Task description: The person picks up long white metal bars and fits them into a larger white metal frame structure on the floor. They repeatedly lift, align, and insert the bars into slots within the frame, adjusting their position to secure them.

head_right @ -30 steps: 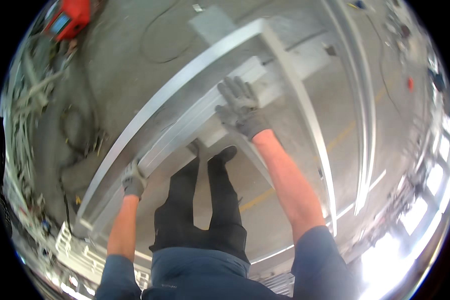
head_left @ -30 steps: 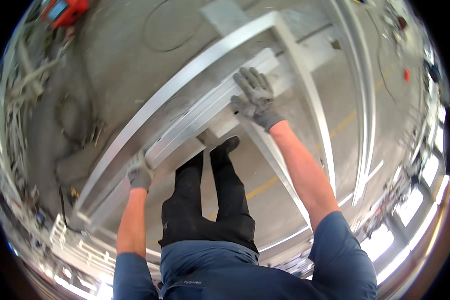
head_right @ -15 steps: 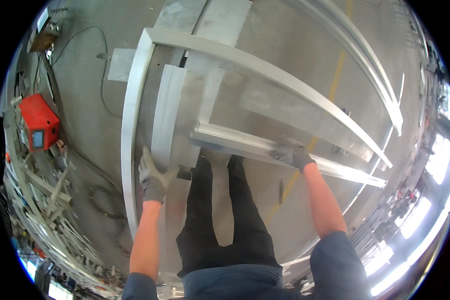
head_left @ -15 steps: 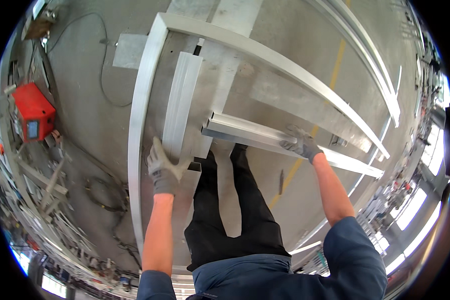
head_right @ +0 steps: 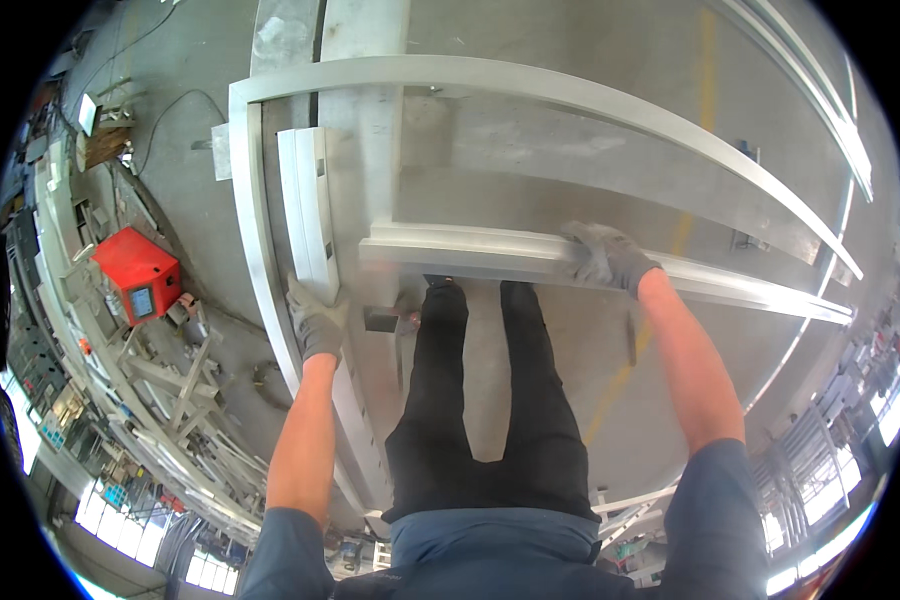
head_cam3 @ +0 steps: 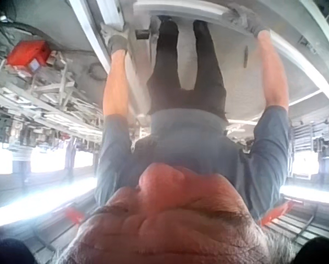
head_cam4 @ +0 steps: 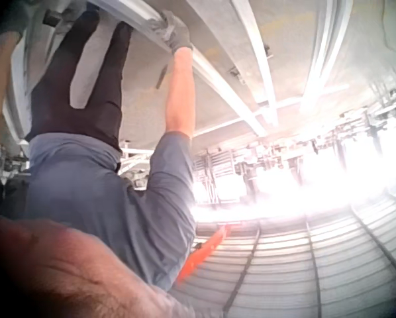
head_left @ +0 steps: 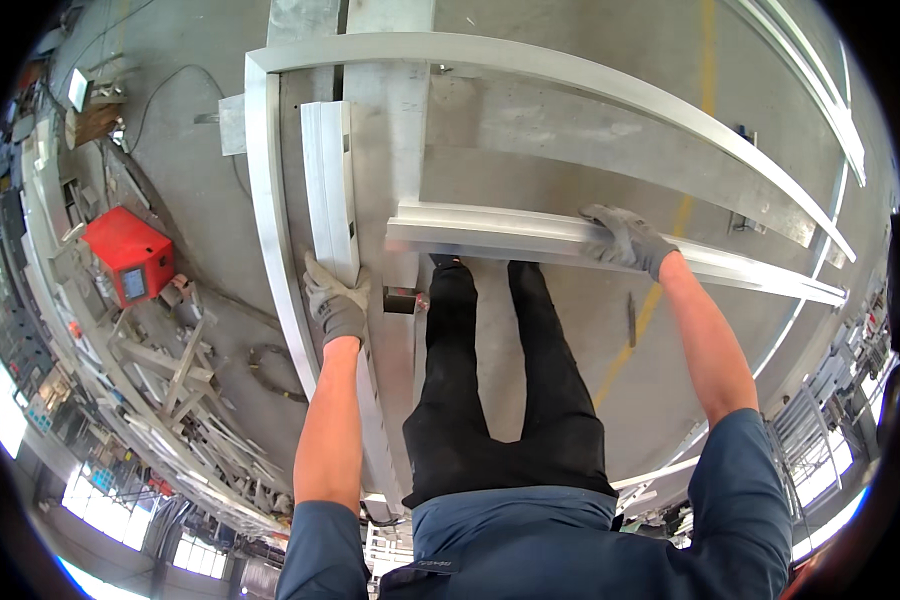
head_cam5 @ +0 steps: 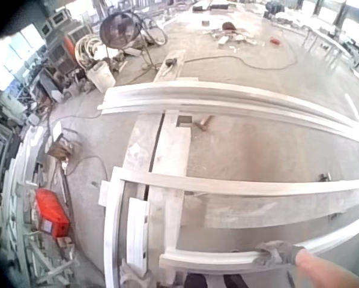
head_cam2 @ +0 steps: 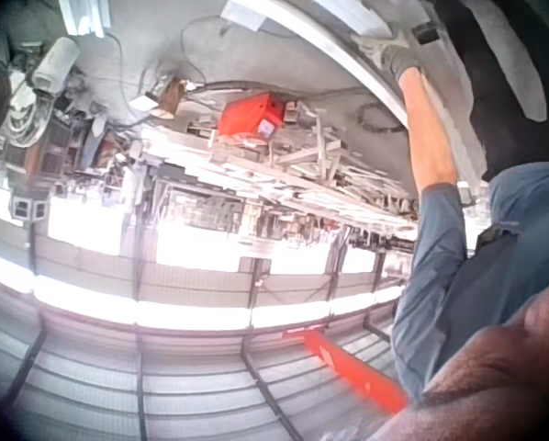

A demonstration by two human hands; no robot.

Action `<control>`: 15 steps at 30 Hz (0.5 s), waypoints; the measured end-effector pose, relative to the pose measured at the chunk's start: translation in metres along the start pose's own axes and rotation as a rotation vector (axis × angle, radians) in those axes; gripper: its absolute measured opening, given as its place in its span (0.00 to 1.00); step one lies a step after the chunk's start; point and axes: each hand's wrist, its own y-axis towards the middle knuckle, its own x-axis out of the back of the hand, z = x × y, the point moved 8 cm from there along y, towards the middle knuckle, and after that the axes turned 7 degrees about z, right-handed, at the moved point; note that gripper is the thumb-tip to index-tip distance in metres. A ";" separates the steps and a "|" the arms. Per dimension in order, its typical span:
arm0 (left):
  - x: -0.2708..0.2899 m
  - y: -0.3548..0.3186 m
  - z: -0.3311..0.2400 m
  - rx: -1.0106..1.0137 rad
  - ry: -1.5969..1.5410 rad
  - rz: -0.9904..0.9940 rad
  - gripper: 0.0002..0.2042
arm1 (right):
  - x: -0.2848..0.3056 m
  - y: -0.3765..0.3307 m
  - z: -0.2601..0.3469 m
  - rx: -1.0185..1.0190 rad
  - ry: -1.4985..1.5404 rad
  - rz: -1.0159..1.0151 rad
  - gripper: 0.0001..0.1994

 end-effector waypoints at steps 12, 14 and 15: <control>0.004 0.002 0.002 0.133 0.061 0.137 0.59 | 0.008 -0.040 0.005 0.022 -0.242 0.017 0.39; 0.003 0.003 0.003 0.150 0.100 0.168 0.60 | 0.010 -0.034 0.004 0.031 -0.184 0.037 0.37; 0.004 -0.001 0.001 0.165 0.092 0.182 0.60 | 0.008 -0.034 0.002 0.041 -0.151 0.066 0.35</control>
